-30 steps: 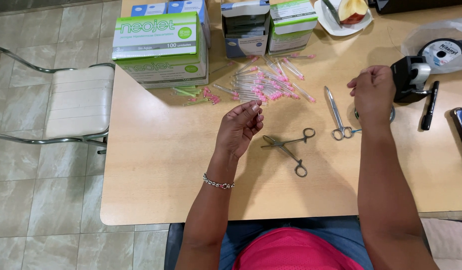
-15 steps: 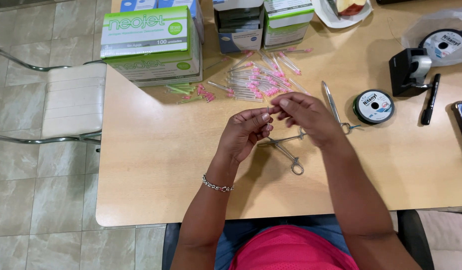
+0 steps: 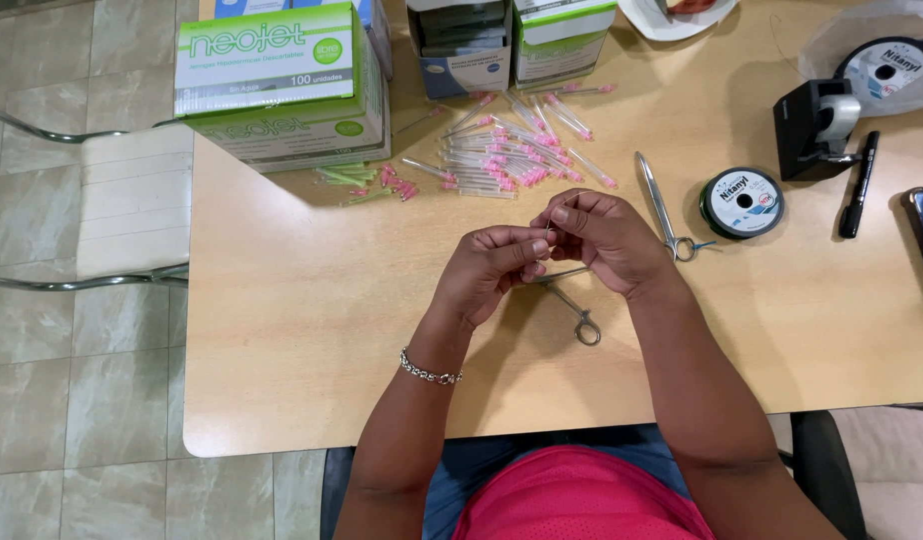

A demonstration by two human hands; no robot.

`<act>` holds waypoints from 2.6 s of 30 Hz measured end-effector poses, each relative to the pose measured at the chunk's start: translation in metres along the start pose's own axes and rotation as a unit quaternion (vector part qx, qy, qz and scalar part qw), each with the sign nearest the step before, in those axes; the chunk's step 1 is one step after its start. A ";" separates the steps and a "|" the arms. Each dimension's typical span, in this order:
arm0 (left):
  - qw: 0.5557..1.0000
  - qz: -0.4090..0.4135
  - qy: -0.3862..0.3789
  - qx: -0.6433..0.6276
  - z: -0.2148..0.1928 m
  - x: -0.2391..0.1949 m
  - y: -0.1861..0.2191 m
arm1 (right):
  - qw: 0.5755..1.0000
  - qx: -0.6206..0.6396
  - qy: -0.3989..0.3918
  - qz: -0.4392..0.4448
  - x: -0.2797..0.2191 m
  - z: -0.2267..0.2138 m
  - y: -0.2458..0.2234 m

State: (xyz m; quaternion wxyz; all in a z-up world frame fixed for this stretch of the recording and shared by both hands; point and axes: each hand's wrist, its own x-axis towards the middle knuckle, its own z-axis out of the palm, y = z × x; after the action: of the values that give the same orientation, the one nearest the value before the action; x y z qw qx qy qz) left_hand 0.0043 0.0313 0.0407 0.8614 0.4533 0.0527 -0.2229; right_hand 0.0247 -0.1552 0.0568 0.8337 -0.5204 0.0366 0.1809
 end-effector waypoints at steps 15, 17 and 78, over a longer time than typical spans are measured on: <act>0.999 0.016 0.004 0.044 0.005 -0.006 0.007 | 0.976 -0.179 -0.038 -0.114 -0.009 -0.001 -0.002; 0.999 0.016 0.004 0.047 0.003 -0.004 0.004 | 0.976 -0.182 -0.039 -0.116 -0.008 -0.004 0.000; 0.990 0.022 0.098 0.095 -0.021 0.011 -0.009 | 0.983 -0.164 -0.040 -0.066 -0.017 0.007 -0.017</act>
State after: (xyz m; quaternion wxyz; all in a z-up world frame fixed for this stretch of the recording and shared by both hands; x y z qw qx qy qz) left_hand 0.0125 0.0395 0.0183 0.8099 0.5536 0.1056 -0.1628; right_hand 0.0134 -0.1603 0.0791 0.7477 -0.6440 -0.0618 0.1493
